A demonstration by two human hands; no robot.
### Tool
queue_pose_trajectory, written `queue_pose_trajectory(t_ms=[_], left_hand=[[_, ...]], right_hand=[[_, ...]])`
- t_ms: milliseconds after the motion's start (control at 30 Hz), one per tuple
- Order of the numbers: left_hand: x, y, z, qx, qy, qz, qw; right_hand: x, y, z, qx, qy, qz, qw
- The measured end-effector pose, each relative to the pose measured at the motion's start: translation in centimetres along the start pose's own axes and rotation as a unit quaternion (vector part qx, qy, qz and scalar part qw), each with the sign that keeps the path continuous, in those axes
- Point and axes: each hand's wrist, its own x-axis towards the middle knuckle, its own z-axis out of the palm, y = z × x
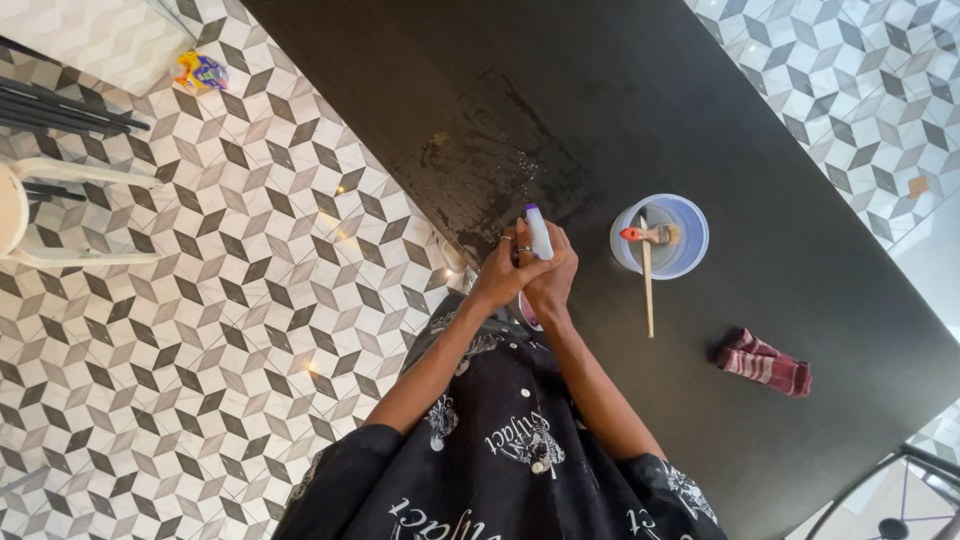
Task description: The person applies a dark liquid substance to a table surface using a brush and a spray bottle, then wipes the surface with a cloth.
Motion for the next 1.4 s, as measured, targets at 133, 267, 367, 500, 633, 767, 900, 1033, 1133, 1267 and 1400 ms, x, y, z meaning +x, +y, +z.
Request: queue_pose_trajectory(t_ms=[133, 267, 367, 500, 633, 767, 900, 1033, 1133, 1267, 1400], left_hand=[[0.0, -0.6, 0.7, 0.044, 0.000, -0.025, 0.999], [-1.6, -1.7, 0.5, 0.043, 0.000, 0.005, 0.999], [-3.0, -1.6, -0.5, 0.032, 0.009, -0.022, 0.999], [-4.6, -1.1, -2.1, 0.036, 0.024, -0.054, 0.998], [-5.4, -1.0, -3.0, 0.011, 0.038, -0.035, 0.999], [-5.2, -0.6, -3.4, 0.018, 0.025, -0.081, 0.996], [-5.1, -0.2, -2.9, -0.014, -0.042, -0.073, 0.996], [-4.9, 0.1, -1.5, 0.051, -0.068, -0.164, 0.983], [-3.3, 0.6, -0.3, 0.076, -0.089, -0.134, 0.984], [-0.6, 1.0, 1.4, 0.070, -0.084, -0.085, 0.990], [0.6, 0.7, 2.2, 0.170, -0.093, -0.086, 0.977]], right_hand=[[-0.7, 0.4, -0.9, 0.114, -0.051, 0.133, 0.983], [-2.3, 0.4, -1.6, 0.104, -0.076, 0.076, 0.989], [-2.8, 0.3, -1.0, 0.034, -0.094, 0.016, 0.995], [-3.2, -0.2, 0.3, 0.002, -0.141, 0.041, 0.989], [-3.4, -0.9, 0.8, -0.018, -0.148, 0.021, 0.989], [-3.0, -1.1, 0.9, -0.037, -0.182, 0.064, 0.981], [-3.4, -0.7, -0.3, -0.036, -0.192, 0.071, 0.978], [-3.5, 0.2, -1.9, -0.098, -0.201, 0.108, 0.969], [-3.7, 0.5, -2.5, -0.060, -0.100, 0.098, 0.988], [-2.4, 1.1, -2.8, 0.007, -0.019, 0.148, 0.989], [-2.1, 1.5, -3.2, 0.059, 0.034, 0.149, 0.986]])
